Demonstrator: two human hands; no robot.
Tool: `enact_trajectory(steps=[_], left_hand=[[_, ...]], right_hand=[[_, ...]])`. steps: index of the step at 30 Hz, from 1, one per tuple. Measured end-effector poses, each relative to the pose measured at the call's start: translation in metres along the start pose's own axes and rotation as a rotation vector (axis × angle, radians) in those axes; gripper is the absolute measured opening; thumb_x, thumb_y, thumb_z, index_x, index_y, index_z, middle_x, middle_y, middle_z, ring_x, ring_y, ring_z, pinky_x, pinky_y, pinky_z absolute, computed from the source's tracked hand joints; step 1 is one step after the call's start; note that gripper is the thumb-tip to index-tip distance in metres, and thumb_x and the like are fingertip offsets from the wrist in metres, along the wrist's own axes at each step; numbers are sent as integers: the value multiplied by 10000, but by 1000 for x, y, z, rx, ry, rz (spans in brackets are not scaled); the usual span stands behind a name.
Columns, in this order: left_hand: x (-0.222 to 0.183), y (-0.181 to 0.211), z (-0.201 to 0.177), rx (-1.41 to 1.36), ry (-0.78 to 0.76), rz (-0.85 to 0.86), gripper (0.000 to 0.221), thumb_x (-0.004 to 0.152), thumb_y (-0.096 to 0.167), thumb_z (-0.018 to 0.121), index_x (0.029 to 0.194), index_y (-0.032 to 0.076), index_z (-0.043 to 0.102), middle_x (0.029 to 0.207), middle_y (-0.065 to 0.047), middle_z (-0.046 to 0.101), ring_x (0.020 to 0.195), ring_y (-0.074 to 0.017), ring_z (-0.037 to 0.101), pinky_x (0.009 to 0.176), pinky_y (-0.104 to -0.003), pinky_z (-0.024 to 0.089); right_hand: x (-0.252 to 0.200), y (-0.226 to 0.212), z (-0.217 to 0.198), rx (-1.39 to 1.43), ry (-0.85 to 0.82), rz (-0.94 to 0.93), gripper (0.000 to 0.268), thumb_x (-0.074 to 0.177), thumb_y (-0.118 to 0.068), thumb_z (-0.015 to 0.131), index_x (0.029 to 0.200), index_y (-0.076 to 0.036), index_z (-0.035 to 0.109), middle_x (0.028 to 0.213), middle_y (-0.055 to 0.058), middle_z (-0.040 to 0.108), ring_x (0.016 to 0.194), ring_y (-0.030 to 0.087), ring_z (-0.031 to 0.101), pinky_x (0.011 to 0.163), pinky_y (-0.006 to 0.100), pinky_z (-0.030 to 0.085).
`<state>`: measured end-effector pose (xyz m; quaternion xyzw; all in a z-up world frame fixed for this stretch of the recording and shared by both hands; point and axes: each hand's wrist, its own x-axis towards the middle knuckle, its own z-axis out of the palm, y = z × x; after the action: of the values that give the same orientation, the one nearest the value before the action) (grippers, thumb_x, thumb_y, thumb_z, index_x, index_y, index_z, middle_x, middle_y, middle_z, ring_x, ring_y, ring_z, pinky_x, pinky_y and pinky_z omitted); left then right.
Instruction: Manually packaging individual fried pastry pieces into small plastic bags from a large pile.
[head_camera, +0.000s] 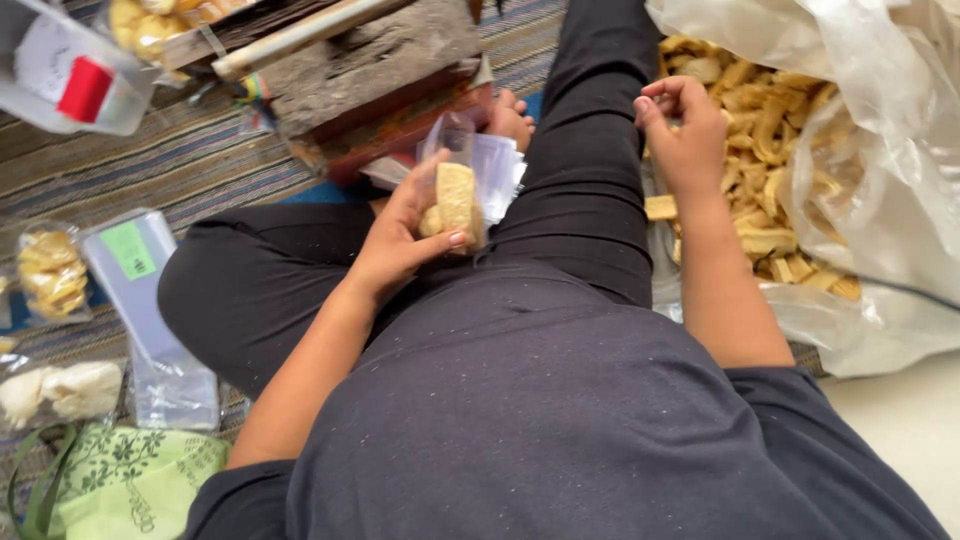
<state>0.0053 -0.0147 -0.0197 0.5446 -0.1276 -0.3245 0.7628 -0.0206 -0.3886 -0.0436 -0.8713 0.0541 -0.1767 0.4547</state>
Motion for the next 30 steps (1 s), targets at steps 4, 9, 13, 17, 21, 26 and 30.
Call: enact_trajectory(steps=[4,9,13,17,21,26,30], left_hand=[[-2,-3,0,-11,18,55,859,798,-87,772,1525,181,400,1406,-205,625,1176,-258,657,1012,-357,542],[-6,3,2,214,-15,147,825,813,74,827,1522,128,409,1499,-75,535,1339,-220,552,1168,-354,421],[-8,-24,-7,146,26,235,917,775,54,939,1545,185,460,1485,-88,578,1306,-175,578,1136,-403,455],[-17,4,-7,274,-1,195,837,794,95,889,1509,164,459,1400,-89,613,1309,-201,579,1157,-384,434],[-24,19,-7,309,-165,175,724,818,-27,784,1467,79,480,1448,-75,585,1336,-211,573,1166,-340,439],[-23,13,-11,339,-174,164,739,821,25,806,1475,83,466,1501,-86,544,1362,-236,561,1170,-355,439],[-22,12,-12,371,-160,141,770,811,1,813,1485,89,452,1505,-91,555,1349,-235,582,1147,-342,467]], right_hand=[[-4,-103,38,244,-250,-24,233,1020,10,676,1239,-23,605,970,73,653,906,155,655,876,274,522],[-5,-164,57,323,-457,-243,192,903,46,773,1066,-7,688,1127,81,635,948,164,556,830,268,466],[-5,-155,68,383,-376,-351,96,949,-75,808,989,-12,748,1006,124,679,925,248,657,818,342,547],[10,-187,40,40,-445,-680,279,904,7,656,1168,-78,683,1431,151,439,1384,367,366,1192,515,355],[15,-210,22,-543,-606,-806,216,789,-230,854,977,-188,756,1709,82,254,1569,411,46,1233,592,369],[16,-197,22,-347,-608,-786,249,807,-334,904,995,-215,792,1680,70,312,1580,367,118,1229,564,389],[-3,-193,27,-86,-517,-640,324,782,-271,966,835,-91,702,1569,126,436,1533,348,275,1286,505,315]])
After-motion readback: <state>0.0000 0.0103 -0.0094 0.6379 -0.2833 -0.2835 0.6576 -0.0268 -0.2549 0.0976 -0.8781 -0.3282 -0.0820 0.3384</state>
